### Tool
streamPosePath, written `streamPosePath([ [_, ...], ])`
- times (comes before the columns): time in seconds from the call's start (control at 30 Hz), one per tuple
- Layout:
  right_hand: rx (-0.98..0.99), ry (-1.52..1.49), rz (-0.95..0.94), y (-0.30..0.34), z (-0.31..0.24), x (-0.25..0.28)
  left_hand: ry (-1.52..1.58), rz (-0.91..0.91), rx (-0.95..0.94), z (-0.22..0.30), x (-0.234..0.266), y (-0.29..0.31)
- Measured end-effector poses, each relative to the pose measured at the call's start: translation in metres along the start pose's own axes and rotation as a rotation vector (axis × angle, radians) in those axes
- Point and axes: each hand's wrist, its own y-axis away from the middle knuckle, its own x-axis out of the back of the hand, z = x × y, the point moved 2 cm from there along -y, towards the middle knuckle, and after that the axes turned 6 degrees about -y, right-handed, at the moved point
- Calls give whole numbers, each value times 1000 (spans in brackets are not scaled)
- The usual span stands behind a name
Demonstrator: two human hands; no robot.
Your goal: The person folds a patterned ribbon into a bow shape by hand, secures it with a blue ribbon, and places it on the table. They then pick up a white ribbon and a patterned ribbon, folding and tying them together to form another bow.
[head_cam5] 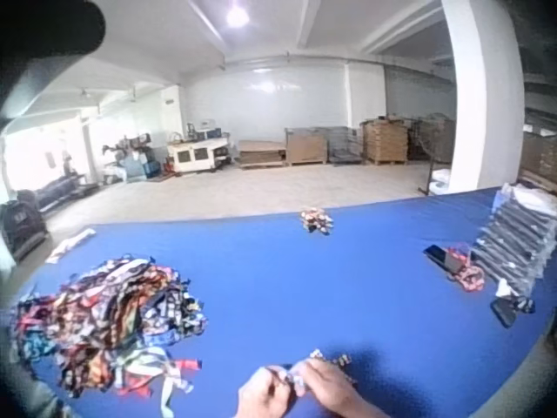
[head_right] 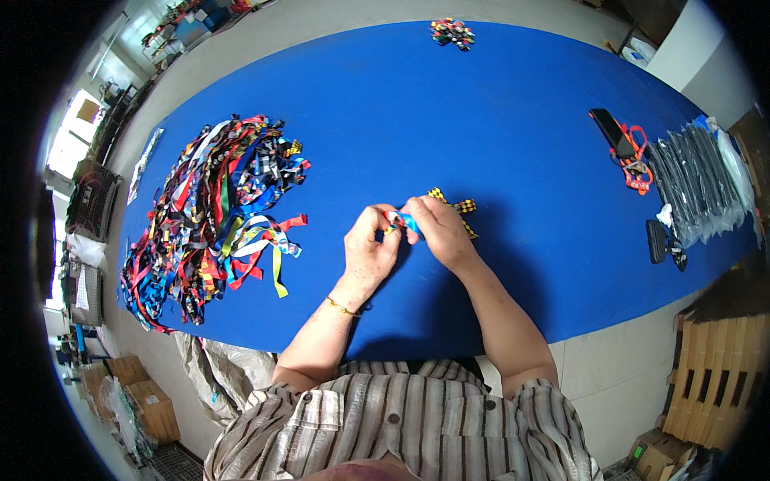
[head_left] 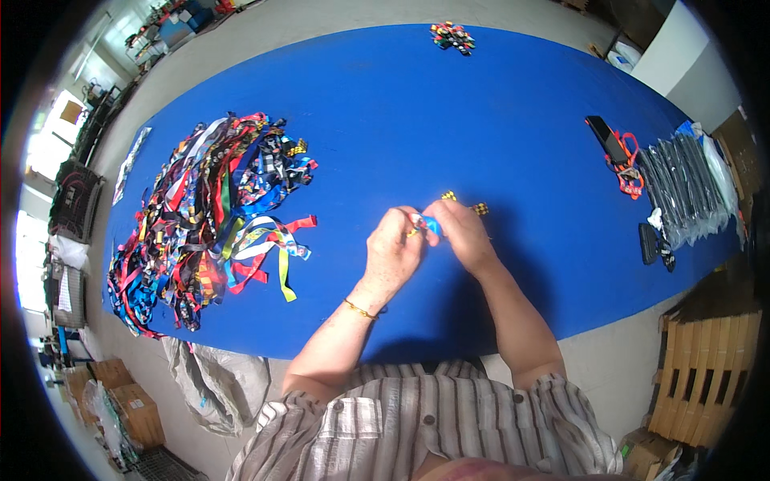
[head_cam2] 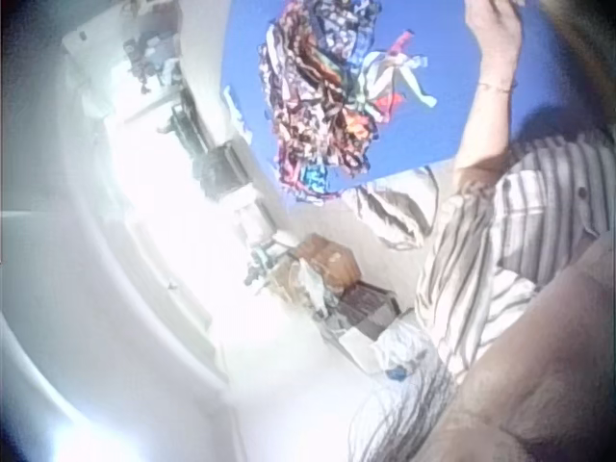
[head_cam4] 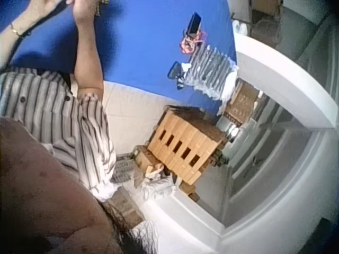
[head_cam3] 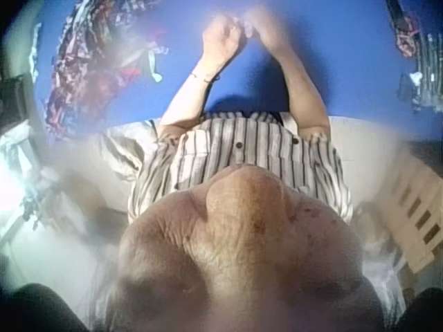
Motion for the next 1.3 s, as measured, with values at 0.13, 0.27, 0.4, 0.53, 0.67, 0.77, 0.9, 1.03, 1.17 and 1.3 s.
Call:
streamPosePath([
  [0.13, -89, -1, 3, -1, 10, 5, 52, -81, 20, 7, 2, 2],
  [0.27, -188, -113, -32, -3, 14, 7, -11, -109, -108, 5, 4, 0],
  [0.4, -241, -124, -65, -3, 12, 9, -147, -107, -223, -2, 2, 1],
  [0.53, -291, -137, -65, -3, 16, 14, -206, -129, -286, -2, 1, 0],
  [0.67, -217, -3, -61, -2, 16, 15, -237, -137, -298, 0, 4, 1],
  [0.77, -197, 7, -52, 0, 17, 15, -241, -170, -296, 1, 4, 4],
  [0.9, -235, 30, -49, 2, 17, 22, -235, -182, -338, -1, -1, 3],
  [1.03, -262, -102, -93, -2, 12, 24, -216, -109, -437, 1, 1, -2],
  [1.17, -267, -285, -36, -4, 10, 21, -222, -71, -474, 1, -1, -5],
  [1.3, -239, -257, 45, -3, 6, 22, -213, -4, -505, -2, -5, -5],
])
